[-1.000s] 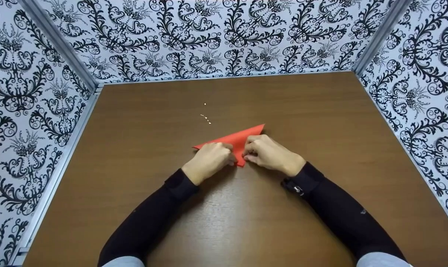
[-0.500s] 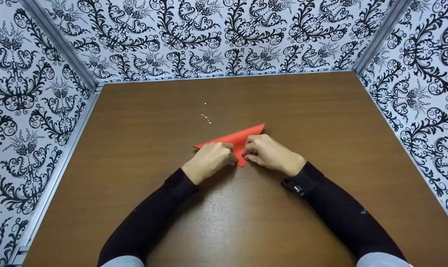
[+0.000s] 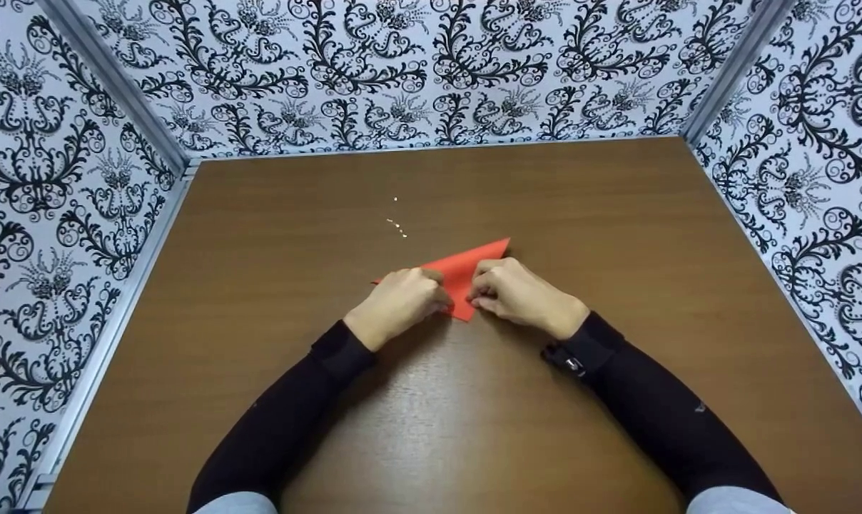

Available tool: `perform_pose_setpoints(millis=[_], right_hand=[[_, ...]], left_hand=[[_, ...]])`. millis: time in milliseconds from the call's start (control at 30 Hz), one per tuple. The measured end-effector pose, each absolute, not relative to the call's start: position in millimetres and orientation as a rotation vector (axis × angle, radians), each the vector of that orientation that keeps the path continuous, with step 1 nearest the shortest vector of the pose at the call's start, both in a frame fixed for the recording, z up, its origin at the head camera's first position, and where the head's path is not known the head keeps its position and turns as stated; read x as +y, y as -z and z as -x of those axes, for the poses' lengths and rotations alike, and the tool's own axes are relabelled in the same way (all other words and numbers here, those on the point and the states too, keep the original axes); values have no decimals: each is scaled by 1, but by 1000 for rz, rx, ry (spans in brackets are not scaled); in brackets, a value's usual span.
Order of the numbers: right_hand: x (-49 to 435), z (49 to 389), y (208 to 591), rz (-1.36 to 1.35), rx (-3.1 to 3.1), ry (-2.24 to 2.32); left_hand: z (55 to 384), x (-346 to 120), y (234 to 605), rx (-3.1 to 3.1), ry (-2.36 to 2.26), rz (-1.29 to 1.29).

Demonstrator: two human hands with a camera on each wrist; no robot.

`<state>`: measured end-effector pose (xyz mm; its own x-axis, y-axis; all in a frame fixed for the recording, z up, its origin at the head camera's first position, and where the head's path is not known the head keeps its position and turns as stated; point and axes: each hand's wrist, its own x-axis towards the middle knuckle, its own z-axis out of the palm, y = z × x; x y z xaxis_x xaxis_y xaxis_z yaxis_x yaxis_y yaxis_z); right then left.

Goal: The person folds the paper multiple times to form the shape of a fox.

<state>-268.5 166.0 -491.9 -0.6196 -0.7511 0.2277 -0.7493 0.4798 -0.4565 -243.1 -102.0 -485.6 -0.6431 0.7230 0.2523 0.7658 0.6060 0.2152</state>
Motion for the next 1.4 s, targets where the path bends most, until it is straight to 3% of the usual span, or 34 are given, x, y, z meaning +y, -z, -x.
perform_pose_setpoints(millis=[700, 1000, 1400], right_hand=[[166, 272, 480, 1359, 2733, 839], [156, 295, 458, 1380, 2796, 877], [132, 321, 456, 1514, 2696, 781]], left_hand=[[236, -106, 486, -2693, 357, 1292], [232, -111, 489, -2665, 312, 1296], [233, -112, 495, -2594, 250, 1332]])
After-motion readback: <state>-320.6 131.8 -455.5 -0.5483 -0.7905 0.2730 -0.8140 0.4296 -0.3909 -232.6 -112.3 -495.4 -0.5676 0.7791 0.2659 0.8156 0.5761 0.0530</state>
